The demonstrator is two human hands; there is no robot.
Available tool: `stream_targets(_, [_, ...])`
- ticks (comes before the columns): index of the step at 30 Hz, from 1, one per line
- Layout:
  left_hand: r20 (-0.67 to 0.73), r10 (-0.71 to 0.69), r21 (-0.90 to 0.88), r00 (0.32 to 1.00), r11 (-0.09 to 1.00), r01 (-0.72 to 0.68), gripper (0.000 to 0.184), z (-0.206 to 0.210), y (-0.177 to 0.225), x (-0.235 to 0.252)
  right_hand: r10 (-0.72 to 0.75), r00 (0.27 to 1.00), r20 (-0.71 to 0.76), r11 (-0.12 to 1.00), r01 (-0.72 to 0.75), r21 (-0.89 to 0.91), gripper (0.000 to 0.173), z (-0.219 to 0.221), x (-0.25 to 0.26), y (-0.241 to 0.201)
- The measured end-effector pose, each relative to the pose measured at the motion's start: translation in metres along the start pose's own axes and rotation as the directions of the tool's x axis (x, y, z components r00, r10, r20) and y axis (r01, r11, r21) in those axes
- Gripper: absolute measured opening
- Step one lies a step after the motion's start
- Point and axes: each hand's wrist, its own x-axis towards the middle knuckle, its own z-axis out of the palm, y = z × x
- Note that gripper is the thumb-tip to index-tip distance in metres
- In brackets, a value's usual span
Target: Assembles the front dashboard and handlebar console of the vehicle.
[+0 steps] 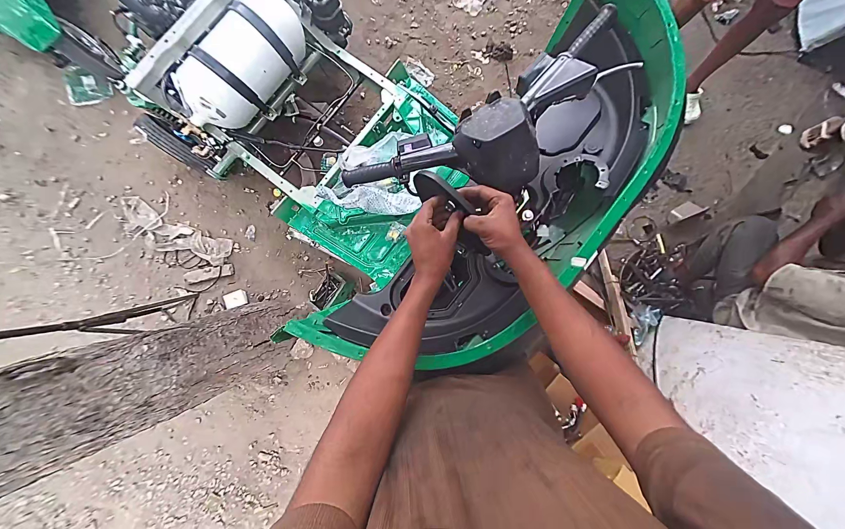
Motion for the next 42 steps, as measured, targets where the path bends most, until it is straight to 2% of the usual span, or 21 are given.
stream_targets(5, [-0.089,0.037,-0.012,0.995,0.999,-0.038,0.033,0.008,-0.006,-0.006,-0.023,1.0,0.004,1.0,0.023,0.01,0.044,-0.001,0.001,0.007])
stream_targets(8, [-0.099,0.005,-0.011,0.995,1.0,-0.006,0.033,0.009,-0.006,-0.006,-0.025,1.0,0.005,1.0,0.025,0.016,0.043,-0.002,0.002,0.009])
stream_targets(15, [-0.19,-0.089,-0.284,0.978,0.958,0.032,0.04,0.024,0.001,-0.01,-0.046,0.998,0.036,0.997,0.044,0.059,0.041,-0.006,0.004,0.011])
stream_targets(20, [-0.284,-0.104,-0.24,0.953,0.97,0.034,0.034,0.035,0.005,-0.017,-0.059,0.997,0.046,0.996,0.056,0.072,0.04,-0.005,0.004,0.012])
stream_targets(22, [-0.319,-0.116,-0.292,0.941,0.956,0.019,0.038,0.039,0.007,-0.016,-0.05,0.998,0.049,0.997,0.047,0.067,0.041,-0.005,0.003,0.011])
stream_targets(25, [-0.325,-0.14,-0.429,0.935,0.903,-0.014,0.056,0.043,0.012,-0.016,-0.046,0.997,0.058,0.996,0.042,0.076,0.042,-0.008,0.003,0.011])
stream_targets(29, [-0.331,-0.214,-0.562,0.919,0.827,-0.01,0.063,0.042,0.016,-0.017,-0.07,0.995,0.074,0.996,0.066,0.06,0.043,-0.008,0.002,0.015])
stream_targets(33, [-0.36,-0.258,-0.727,0.896,0.68,-0.096,0.054,0.033,0.025,-0.016,-0.064,0.993,0.097,0.997,0.059,0.044,0.045,-0.008,0.001,0.013])
stream_targets(35, [-0.38,-0.311,-0.775,0.871,0.621,-0.116,0.042,0.025,0.029,-0.016,-0.07,0.991,0.113,0.997,0.066,0.038,0.046,-0.006,-0.001,0.013])
stream_targets(36, [-0.379,-0.361,-0.763,0.852,0.643,-0.066,0.03,0.02,0.03,-0.015,-0.074,0.99,0.118,0.997,0.071,0.027,0.045,-0.004,-0.002,0.013])
stream_targets(37, [-0.354,-0.424,-0.714,0.834,0.698,0.051,0.023,0.017,0.03,-0.013,-0.075,0.99,0.12,0.997,0.075,0.007,0.045,-0.003,-0.003,0.013])
stream_targets(38, [-0.306,-0.484,-0.634,0.82,0.746,0.203,0.035,0.014,0.03,-0.012,-0.076,0.989,0.124,0.997,0.078,-0.015,0.045,-0.001,-0.006,0.014])
stream_targets(40, [-0.179,-0.591,-0.532,0.786,0.731,0.428,0.058,0.009,0.031,-0.007,-0.07,0.989,0.128,0.996,0.077,-0.047,0.047,0.002,-0.008,0.013])
stream_targets(42, [-0.121,-0.636,-0.56,0.762,0.677,0.477,0.051,0.003,0.04,-0.006,-0.062,0.99,0.129,0.997,0.067,-0.032,0.047,0.001,-0.008,0.012])
